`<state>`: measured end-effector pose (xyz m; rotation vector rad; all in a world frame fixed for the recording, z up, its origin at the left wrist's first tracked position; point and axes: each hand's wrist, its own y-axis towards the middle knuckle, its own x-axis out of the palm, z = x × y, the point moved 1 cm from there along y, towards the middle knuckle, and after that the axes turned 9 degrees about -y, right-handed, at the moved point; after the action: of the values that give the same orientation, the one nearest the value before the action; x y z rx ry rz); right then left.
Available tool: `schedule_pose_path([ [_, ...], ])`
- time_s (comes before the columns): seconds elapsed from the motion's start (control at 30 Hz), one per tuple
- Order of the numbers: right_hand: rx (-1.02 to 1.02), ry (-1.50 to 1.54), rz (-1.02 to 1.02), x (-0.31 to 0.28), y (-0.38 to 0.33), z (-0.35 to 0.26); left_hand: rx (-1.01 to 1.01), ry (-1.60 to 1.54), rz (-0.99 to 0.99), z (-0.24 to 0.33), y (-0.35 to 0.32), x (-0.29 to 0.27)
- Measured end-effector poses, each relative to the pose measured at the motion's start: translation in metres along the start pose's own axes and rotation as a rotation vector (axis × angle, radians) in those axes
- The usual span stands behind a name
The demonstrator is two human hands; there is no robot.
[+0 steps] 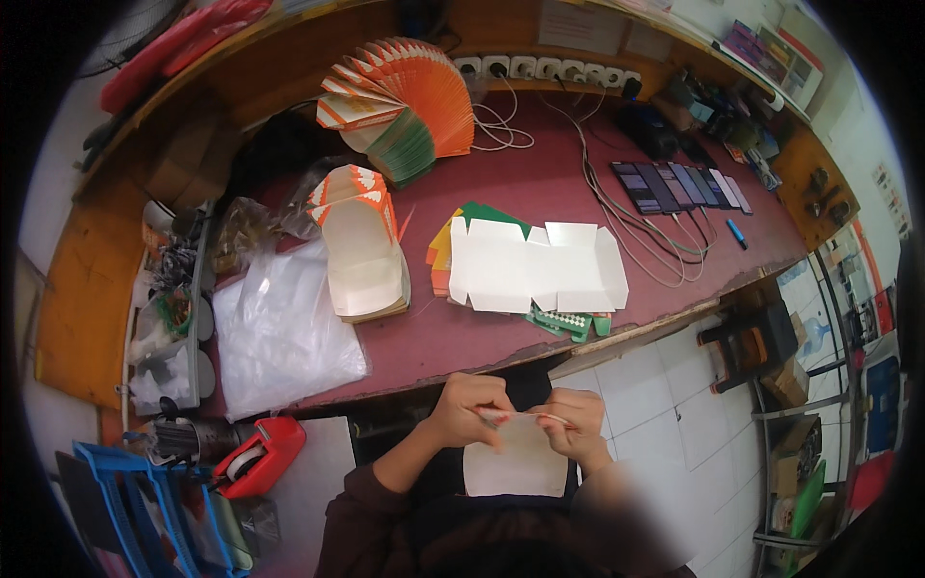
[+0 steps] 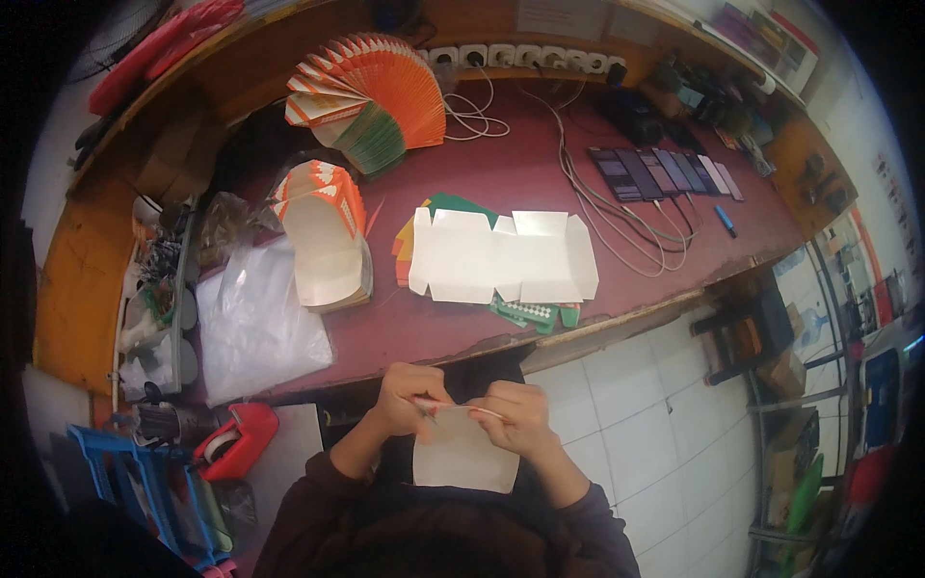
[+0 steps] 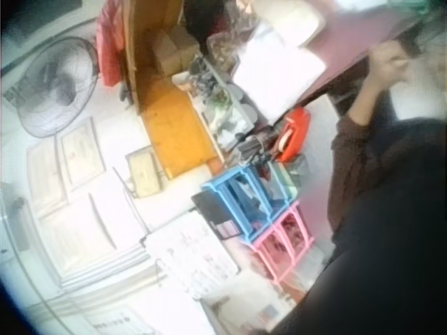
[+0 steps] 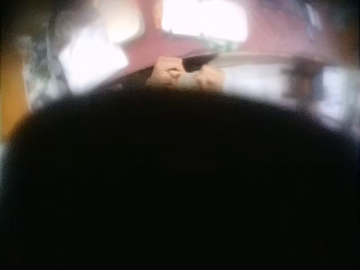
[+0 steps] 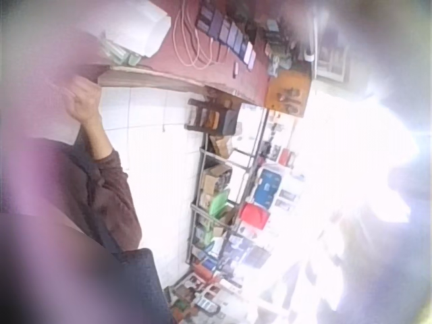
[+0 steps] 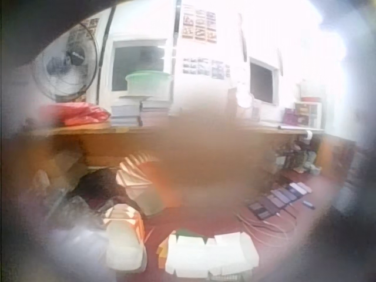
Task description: The person folds flat, pre-printed paperboard blanks into small rectangular boxes at a workbench. They fold the side flaps, tuck the tabs, and stack the finished boxes on the left side of the table.
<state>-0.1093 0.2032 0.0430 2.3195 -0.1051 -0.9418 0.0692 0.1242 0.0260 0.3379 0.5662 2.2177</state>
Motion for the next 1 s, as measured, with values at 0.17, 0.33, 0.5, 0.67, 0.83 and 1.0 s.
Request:
schedule_pose_path([
  [0.17,0.525,0.245,0.232,-0.018,0.011,0.024,-0.586,-0.001,-0.227,-0.003,-0.018,0.007],
  [0.33,1.108,0.585,-0.219,0.014,0.017,0.063,-0.579,-0.453,-0.084,0.012,-0.03,-0.004],
  [0.5,1.03,1.027,-0.325,0.047,0.017,0.043,-0.803,-0.519,0.38,0.032,-0.041,-0.022],
  [0.67,0.249,0.384,-0.596,0.04,0.056,0.003,-0.375,-0.206,0.708,0.032,-0.049,-0.065],
  [0.83,0.487,0.007,-0.38,0.087,0.136,0.026,0.072,0.559,0.624,0.023,-0.023,-0.191],
  [1.0,0.362,-0.122,-0.281,0.154,0.223,0.073,-0.099,0.889,0.573,-0.003,-0.005,-0.254],
])
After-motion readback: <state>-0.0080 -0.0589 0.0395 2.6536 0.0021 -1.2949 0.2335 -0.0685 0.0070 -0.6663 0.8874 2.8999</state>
